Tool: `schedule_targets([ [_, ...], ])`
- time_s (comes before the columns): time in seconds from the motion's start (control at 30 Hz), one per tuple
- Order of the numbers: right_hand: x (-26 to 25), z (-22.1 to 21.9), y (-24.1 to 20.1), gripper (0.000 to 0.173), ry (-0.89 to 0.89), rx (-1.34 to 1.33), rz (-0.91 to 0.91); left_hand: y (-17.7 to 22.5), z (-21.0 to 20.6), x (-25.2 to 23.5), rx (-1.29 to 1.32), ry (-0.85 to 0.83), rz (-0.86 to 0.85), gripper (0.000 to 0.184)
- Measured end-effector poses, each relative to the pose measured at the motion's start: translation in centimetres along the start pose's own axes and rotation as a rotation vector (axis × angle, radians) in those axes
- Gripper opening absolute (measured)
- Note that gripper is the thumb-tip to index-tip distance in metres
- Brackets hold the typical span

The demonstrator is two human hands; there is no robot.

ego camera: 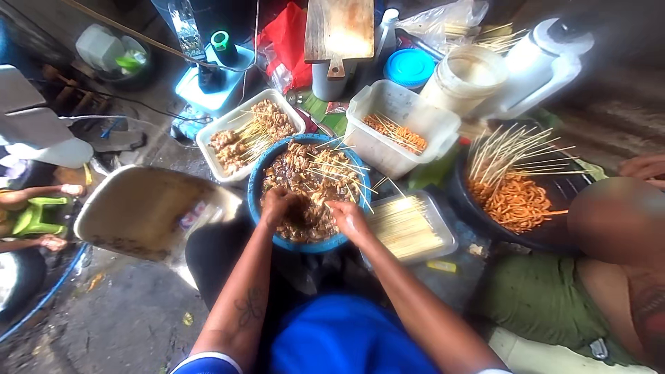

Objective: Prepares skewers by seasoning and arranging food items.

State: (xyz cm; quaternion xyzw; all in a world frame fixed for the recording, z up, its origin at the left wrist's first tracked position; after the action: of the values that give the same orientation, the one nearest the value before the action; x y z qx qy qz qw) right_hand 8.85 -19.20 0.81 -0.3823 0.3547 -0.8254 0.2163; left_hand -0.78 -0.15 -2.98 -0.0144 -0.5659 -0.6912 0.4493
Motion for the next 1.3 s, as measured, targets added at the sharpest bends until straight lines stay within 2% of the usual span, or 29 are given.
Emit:
schedule_targets([
  [0.13, -0.3, -0.2, 0.2, 0.033, 0.001, -0.008, 0.018, 0.7, 0.7, 0.0, 0.584, 0.028, 0.13, 0.015],
  [0.27, -0.1, -0.2, -0.1, 0.033, -0.006, -0.009, 0.031, 1.2, 0.5, 0.3, 0.836, 0.037, 0.209, 0.032],
  [0.37, -0.1, -0.4, 0.0, 0.033, -0.002, 0.006, 0.054, 1.2, 0.2, 0.4, 0.861, 0.009, 0.186, 0.018],
  [0.63, -0.1, -0.4, 0.3, 0.033, -0.012, 0.027, 0.055, 0.9, -0.4, -0.2, 0.751, 0.098, 0.199, 0.02],
  [0.8, 0.0, -0.3, 0.3, 0.033, -0.024, 0.024, 0.041, 1.1, -0.5, -0.3, 0.853, 0.113, 0.222, 0.02],
  [0.87, -0.2, -0.3, 0.4, 0.033, -0.026, 0.024, 0.031, 1.0, -0.5, -0.5, 0.768, 0.121, 0.209, 0.014],
  [0.9, -0.2, -0.2, 0.5, 0.033, -0.025, 0.026, 0.026, 0.9, -0.3, -0.4, 0.612, 0.142, 0.158, 0.012],
  [0.97, -0.1, 0.0, 0.5, 0.033, -0.023, 0.023, 0.021, 0.9, 0.3, 0.2, 0.102, 0.136, 0.004, 0.022],
  [1.03, -0.2, 0.3, 0.6, 0.033, -0.022, 0.012, 0.015, 1.4, 0.4, 0.8, -0.317, -0.04, -0.11, 0.015],
  [1.1, -0.4, 0.4, 0.6, 0.033, -0.019, -0.003, 0.01, 1.5, -0.7, 1.3, -0.573, -0.291, -0.157, 0.02],
  [1.13, -0.5, 0.5, 0.7, 0.033, -0.018, -0.001, 0.01, 1.2, -1.6, 1.5, -0.659, -0.333, -0.166, 0.026],
  [1.2, -0.7, 0.6, 0.7, 0.033, -0.014, 0.001, 0.009, 0.6, -2.7, 1.5, -0.735, -0.298, -0.172, 0.027],
  [1.3, -0.7, 0.7, 0.7, 0.033, -0.01, -0.004, 0.013, 0.3, -2.3, 0.6, -0.584, -0.204, -0.155, 0.023],
])
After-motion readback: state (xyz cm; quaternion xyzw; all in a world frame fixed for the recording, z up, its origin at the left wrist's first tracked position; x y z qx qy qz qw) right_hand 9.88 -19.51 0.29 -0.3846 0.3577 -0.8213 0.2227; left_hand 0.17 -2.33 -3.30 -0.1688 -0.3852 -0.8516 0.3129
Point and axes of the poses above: each hand's wrist, its own x-axis away from the middle knuckle, its own z-axis out of the back of the hand, y = z × x, the point moved 1 cm from there along -x, towards the middle knuckle, and after that the axes turned 2 degrees about x, right-handed, at the moved point
